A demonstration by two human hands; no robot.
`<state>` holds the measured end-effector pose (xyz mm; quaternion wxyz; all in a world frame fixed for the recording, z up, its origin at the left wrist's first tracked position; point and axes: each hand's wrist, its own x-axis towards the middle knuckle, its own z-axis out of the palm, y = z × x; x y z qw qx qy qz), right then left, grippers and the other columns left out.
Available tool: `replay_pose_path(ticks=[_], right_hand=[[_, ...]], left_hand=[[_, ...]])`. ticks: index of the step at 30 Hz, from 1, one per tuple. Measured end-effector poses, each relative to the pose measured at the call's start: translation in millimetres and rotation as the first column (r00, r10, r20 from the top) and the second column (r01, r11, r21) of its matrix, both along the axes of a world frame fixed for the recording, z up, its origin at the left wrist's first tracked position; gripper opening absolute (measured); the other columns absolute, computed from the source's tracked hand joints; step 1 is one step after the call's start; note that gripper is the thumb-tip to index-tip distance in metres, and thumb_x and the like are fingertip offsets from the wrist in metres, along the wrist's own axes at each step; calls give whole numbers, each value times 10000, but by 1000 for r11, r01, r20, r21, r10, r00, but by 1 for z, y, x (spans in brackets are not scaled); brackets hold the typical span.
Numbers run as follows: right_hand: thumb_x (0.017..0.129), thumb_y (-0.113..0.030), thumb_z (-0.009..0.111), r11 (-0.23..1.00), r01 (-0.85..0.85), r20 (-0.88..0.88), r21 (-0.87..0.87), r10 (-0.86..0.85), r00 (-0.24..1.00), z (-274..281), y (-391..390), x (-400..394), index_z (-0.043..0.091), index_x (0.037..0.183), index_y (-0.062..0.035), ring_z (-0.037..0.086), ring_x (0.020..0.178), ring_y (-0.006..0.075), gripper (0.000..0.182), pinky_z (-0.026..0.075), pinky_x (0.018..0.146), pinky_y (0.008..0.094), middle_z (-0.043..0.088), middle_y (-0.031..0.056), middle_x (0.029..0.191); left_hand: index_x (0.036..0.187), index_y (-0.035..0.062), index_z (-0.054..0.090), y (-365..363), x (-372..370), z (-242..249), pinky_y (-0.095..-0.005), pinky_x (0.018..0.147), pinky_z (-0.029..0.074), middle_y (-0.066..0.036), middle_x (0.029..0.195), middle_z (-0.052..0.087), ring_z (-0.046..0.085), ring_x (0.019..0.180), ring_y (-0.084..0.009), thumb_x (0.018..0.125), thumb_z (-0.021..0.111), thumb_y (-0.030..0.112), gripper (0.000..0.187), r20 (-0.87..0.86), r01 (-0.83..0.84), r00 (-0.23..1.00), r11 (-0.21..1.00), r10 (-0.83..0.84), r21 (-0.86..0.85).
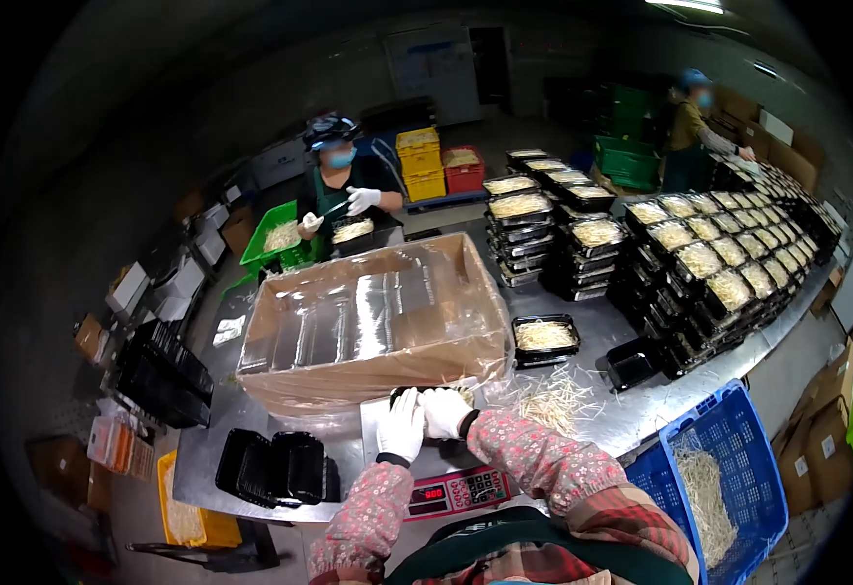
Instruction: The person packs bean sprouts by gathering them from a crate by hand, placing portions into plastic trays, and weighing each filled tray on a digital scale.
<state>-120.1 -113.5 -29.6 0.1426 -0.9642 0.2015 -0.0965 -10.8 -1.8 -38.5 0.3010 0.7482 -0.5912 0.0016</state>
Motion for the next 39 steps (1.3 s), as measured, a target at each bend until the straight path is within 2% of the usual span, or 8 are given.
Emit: replay_pose_path(ticks=[6,8,16,18,25,30,31,39], right_hand=[[652,-418,771,983,-87,-65,164,99,993,24,-14,-14,498,1323,-14,615,1066,372,830,496,931,439,630,194,1182],[679,-405,766,991,-135,73,15,133,988,14,-14,-18,485,1338,-4,614,1045,374,820,492,922,444,636,196,1143],[758,-280,687,990,-141,156,-2,140,978,1,-13,7,659,897,-28,651,892,361,289,525,792,459,661,199,931],[731,-311,703,987,-163,114,-3,162,980,4,-22,4,664,892,-26,656,902,359,330,528,797,450,667,204,941],[593,-482,801,965,-240,-97,103,250,963,45,-43,-25,621,1176,-105,622,1092,333,717,493,938,435,649,160,1168],[603,-279,804,969,-222,-445,-106,153,882,40,-66,-23,639,1149,-101,656,1026,305,598,538,826,424,699,132,1026],[649,-195,758,966,-201,-416,-160,119,902,34,-64,-23,679,1063,-86,682,980,296,435,552,794,407,714,137,998],[804,-174,609,979,-143,-421,-146,69,905,33,-49,-41,730,950,-98,714,898,304,204,558,728,412,737,123,926]], left_hand=[[1348,66,534,0,3,-8,-446,1059,387,-167,1334,570,498,1266,-347,963,487,262,434,-68,-39,997,999,37,-28],[1354,63,527,0,-3,-9,-448,1040,407,-170,1343,563,517,1245,-354,963,491,242,432,-71,-60,996,992,53,-111],[1363,73,524,-1,-9,-19,-446,1089,370,-158,1373,541,488,1280,-359,948,521,244,449,-25,-125,992,984,123,-126],[1396,91,498,0,-17,-5,-462,1116,339,-153,1416,502,449,1323,-361,944,532,254,481,173,-163,970,984,173,-69],[1364,183,523,-7,1,-6,-503,923,452,-87,1215,625,609,1093,-276,970,453,339,430,162,-100,984,986,78,135],[1216,154,592,-24,0,8,-508,851,485,-89,1116,629,604,1043,-297,959,493,307,315,307,-178,948,938,83,298],[1212,141,573,-26,0,10,-479,708,516,-101,973,628,647,892,-296,952,467,278,312,464,-115,886,978,22,172],[1147,129,612,-18,-21,8,-506,800,504,-86,1068,642,622,1000,-278,947,468,257,278,417,-218,903,948,106,231]])
